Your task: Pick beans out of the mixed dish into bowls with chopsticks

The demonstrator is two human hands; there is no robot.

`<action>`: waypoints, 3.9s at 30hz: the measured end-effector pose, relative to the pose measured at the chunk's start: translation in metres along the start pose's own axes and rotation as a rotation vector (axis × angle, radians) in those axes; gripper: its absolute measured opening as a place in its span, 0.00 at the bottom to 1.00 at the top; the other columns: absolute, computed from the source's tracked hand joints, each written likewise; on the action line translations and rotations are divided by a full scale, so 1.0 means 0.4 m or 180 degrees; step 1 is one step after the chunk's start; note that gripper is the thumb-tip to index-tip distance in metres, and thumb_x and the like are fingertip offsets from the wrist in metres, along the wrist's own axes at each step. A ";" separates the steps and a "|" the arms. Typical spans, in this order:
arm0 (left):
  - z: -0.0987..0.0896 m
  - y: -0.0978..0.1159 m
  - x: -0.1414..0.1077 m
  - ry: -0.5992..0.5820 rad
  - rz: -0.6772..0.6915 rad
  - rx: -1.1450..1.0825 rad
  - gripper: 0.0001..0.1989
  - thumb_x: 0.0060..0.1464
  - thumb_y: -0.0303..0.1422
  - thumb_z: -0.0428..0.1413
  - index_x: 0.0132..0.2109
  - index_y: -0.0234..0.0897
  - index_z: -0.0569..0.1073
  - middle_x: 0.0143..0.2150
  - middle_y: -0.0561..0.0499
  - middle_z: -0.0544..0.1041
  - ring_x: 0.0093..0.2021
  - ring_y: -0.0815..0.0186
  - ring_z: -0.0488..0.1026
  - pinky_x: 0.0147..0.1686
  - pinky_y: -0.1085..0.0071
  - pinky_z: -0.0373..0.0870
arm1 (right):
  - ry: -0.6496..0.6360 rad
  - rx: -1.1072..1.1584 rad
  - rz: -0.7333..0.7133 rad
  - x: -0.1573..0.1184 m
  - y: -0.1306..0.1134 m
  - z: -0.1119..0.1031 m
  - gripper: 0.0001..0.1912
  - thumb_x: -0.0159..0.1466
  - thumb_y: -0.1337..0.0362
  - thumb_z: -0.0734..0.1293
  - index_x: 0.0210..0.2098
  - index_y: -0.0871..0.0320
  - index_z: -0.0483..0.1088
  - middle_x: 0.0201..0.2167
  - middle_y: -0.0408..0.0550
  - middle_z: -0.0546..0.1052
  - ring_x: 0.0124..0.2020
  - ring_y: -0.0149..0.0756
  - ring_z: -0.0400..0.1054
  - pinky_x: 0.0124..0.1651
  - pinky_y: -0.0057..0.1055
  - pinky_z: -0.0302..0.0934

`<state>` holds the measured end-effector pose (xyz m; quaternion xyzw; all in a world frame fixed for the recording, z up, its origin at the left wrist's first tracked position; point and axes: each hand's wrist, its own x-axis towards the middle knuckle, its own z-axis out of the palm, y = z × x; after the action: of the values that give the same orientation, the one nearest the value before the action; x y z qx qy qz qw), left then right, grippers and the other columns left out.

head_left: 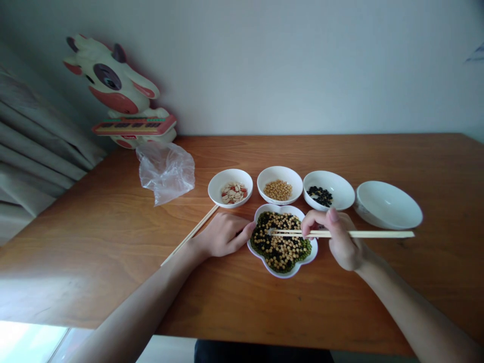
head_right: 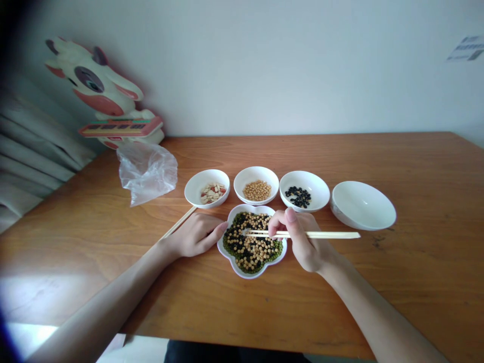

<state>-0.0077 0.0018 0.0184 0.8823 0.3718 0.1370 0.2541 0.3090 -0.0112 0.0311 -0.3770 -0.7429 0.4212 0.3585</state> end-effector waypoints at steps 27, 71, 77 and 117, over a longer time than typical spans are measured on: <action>0.000 0.000 -0.001 0.0035 0.0054 -0.0012 0.25 0.77 0.39 0.41 0.30 0.37 0.66 0.29 0.50 0.75 0.27 0.68 0.65 0.34 0.69 0.61 | 0.0057 0.0005 -0.0071 -0.002 0.003 0.017 0.40 0.77 0.40 0.42 0.31 0.53 0.74 0.28 0.48 0.76 0.30 0.41 0.69 0.34 0.38 0.59; 0.002 -0.003 -0.002 -0.0028 0.0013 0.0038 0.25 0.77 0.40 0.40 0.30 0.37 0.64 0.30 0.50 0.75 0.28 0.68 0.66 0.35 0.68 0.60 | 0.1022 0.0429 -0.0317 0.001 0.011 -0.022 0.41 0.76 0.37 0.45 0.32 0.52 0.79 0.30 0.52 0.77 0.34 0.47 0.72 0.35 0.41 0.64; 0.006 -0.006 0.000 -0.0017 0.0022 0.0030 0.25 0.77 0.40 0.40 0.30 0.37 0.66 0.31 0.49 0.76 0.28 0.68 0.67 0.35 0.69 0.61 | -0.0032 -0.0034 -0.0270 -0.001 -0.003 -0.012 0.32 0.80 0.47 0.49 0.37 0.54 0.77 0.33 0.49 0.79 0.36 0.42 0.72 0.43 0.40 0.62; 0.007 -0.005 0.000 0.0050 -0.0014 0.0033 0.25 0.77 0.40 0.41 0.30 0.36 0.66 0.30 0.49 0.76 0.28 0.68 0.68 0.34 0.69 0.61 | -0.0248 -0.0135 -0.0198 0.000 -0.015 -0.028 0.38 0.78 0.42 0.44 0.32 0.53 0.75 0.29 0.48 0.78 0.32 0.40 0.71 0.40 0.38 0.62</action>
<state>-0.0075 0.0020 0.0152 0.8817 0.3764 0.1415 0.2469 0.3170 -0.0094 0.0410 -0.3445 -0.7764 0.4084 0.3342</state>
